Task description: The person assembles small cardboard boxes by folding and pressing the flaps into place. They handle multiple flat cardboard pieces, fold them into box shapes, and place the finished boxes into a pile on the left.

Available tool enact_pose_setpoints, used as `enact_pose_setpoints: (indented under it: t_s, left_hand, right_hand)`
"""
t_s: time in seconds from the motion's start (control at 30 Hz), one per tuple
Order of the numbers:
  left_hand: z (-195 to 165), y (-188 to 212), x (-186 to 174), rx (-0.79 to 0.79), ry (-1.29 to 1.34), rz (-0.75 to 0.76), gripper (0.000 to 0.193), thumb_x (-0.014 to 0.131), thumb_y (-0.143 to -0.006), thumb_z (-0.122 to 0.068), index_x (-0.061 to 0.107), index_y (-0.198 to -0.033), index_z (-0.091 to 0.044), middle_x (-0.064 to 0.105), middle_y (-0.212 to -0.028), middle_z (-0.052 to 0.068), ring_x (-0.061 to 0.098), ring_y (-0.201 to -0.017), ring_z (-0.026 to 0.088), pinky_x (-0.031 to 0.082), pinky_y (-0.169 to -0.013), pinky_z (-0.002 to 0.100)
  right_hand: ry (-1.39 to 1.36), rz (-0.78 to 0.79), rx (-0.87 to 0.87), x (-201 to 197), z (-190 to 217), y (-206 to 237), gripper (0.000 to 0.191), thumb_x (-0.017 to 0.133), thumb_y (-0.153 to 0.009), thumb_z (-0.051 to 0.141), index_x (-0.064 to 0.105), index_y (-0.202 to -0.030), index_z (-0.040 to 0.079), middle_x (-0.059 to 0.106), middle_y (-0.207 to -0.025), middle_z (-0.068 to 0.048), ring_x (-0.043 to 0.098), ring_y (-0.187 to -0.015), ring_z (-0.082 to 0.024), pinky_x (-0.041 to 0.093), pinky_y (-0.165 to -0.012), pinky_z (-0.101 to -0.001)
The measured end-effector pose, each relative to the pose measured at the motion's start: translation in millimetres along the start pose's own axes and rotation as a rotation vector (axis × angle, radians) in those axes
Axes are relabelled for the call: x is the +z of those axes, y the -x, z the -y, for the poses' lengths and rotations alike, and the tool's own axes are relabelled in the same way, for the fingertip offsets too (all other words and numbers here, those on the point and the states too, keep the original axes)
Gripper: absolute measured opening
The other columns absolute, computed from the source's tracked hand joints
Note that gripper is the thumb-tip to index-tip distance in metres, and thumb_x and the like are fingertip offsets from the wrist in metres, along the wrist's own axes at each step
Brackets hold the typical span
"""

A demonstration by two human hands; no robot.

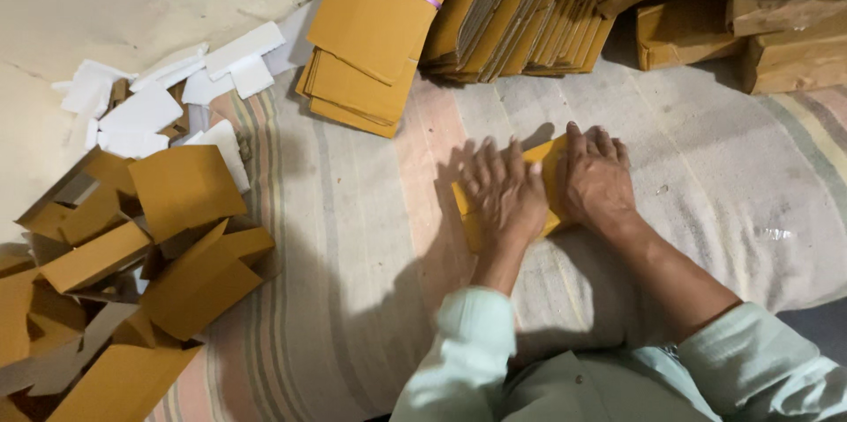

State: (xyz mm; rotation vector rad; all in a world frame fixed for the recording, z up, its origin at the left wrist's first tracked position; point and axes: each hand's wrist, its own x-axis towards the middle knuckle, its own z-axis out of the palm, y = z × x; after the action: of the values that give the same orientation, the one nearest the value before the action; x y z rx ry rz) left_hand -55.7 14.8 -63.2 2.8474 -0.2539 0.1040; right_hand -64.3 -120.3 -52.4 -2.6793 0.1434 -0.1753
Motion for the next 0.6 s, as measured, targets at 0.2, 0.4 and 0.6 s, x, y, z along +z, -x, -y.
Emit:
enact_pose_setpoints:
  t_s: [0.2,0.4,0.6]
  left_hand:
    - [29.1,51.6,-14.4,-0.089,0.094,-0.026,0.060,0.035,-0.106,-0.040,0.031,-0.162,-0.017,0.013,-0.170,0.023,0.016,-0.151,0.048,0.015,-0.120,0.060]
    - [30.6,48.2,-16.1,-0.158,0.161,-0.023,0.054,0.038,-0.105,-0.035,0.040,-0.157,-0.021,0.021,-0.170,0.012,0.031,-0.147,0.045,0.029,-0.118,0.055]
    - [44.0,47.2,-10.5,-0.081,0.250,-0.134,0.050,0.040,-0.106,-0.027,0.046,-0.154,-0.014,0.025,-0.169,0.013,0.038,-0.147,0.037,0.033,-0.116,0.050]
  right_hand:
    - [0.106,-0.054,-0.102,2.9,8.4,8.7,0.065,0.033,-0.102,0.041,0.035,-0.161,0.014,0.037,-0.158,-0.032,0.034,-0.144,-0.052,0.025,-0.116,-0.0628]
    - [0.412,0.196,-0.241,2.2,52.2,16.3,0.066,0.028,-0.101,0.050,0.029,-0.159,0.019,0.022,-0.165,-0.026,0.015,-0.150,-0.049,0.008,-0.119,-0.0652]
    - [0.409,0.260,-0.352,7.1,55.2,4.0,0.072,0.028,-0.100,0.053,0.032,-0.159,0.012,0.021,-0.165,-0.027,0.011,-0.154,-0.048,0.007,-0.121,-0.0602]
